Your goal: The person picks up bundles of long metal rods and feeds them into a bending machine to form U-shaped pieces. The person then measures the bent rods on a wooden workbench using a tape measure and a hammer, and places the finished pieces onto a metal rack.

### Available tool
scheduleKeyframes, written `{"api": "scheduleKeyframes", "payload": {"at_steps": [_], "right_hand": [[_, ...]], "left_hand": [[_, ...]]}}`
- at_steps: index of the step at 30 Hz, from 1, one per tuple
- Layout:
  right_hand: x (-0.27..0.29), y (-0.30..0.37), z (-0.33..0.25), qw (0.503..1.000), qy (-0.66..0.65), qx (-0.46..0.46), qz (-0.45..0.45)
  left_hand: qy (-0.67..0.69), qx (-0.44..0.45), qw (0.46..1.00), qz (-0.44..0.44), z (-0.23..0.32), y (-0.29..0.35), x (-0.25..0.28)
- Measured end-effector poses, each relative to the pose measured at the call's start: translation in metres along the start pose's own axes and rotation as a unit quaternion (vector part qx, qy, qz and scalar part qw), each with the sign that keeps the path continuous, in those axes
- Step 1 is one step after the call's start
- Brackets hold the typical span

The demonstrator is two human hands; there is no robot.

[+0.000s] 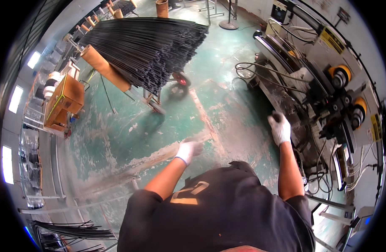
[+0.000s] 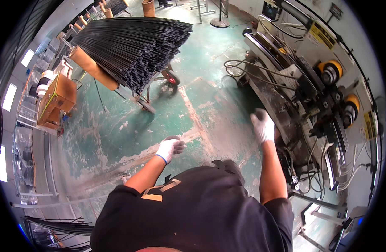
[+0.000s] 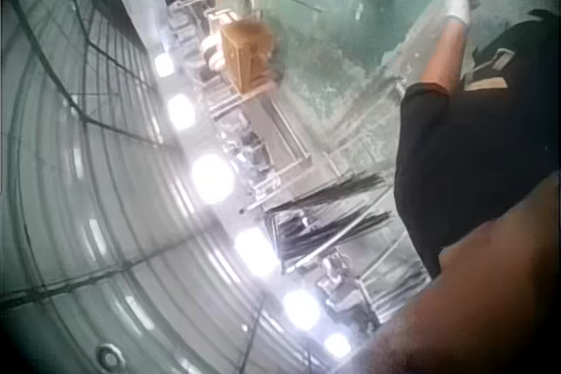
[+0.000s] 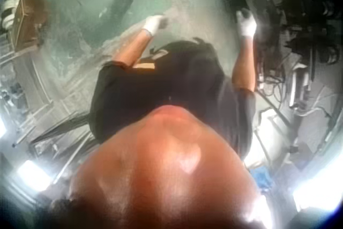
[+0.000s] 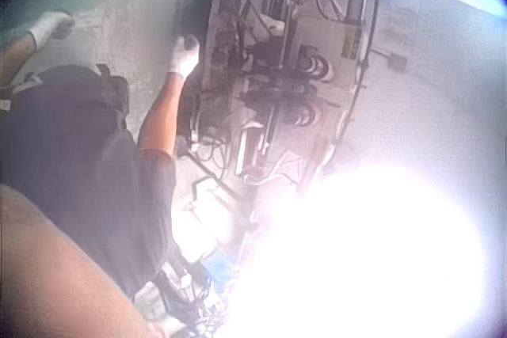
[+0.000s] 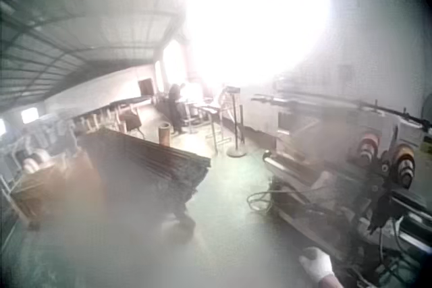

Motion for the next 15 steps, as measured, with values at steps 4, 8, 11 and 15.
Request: {"api": "scheduleKeyframes", "payload": {"at_steps": [4,8,11,15], "right_hand": [[-0.029,-0.093,-0.174,0.988,-0.004,0.146,-0.040],[-0.070,-0.164,-0.312,0.965,-0.009,0.255,-0.068],[-0.105,-0.227,-0.394,0.942,0.042,0.330,-0.047],[-0.169,-0.338,-0.488,0.921,0.171,0.349,-0.027]], "left_hand": [[0.068,-0.022,0.994,0.087,0.024,-0.014,0.036],[0.158,-0.032,0.981,0.104,0.034,-0.042,0.065],[0.206,-0.063,0.971,0.106,0.055,-0.073,0.093],[0.179,-0.070,0.959,0.207,0.128,-0.085,0.090]]}}
Point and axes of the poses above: each hand's wrist, its own y-axis away from the middle knuckle, its own x-axis out of the back of the hand, z = x × y, the point moved 7 cm from there along -y, towards the middle knuckle, and after that the axes turned 12 degrees about y, right-handed, at the moved point
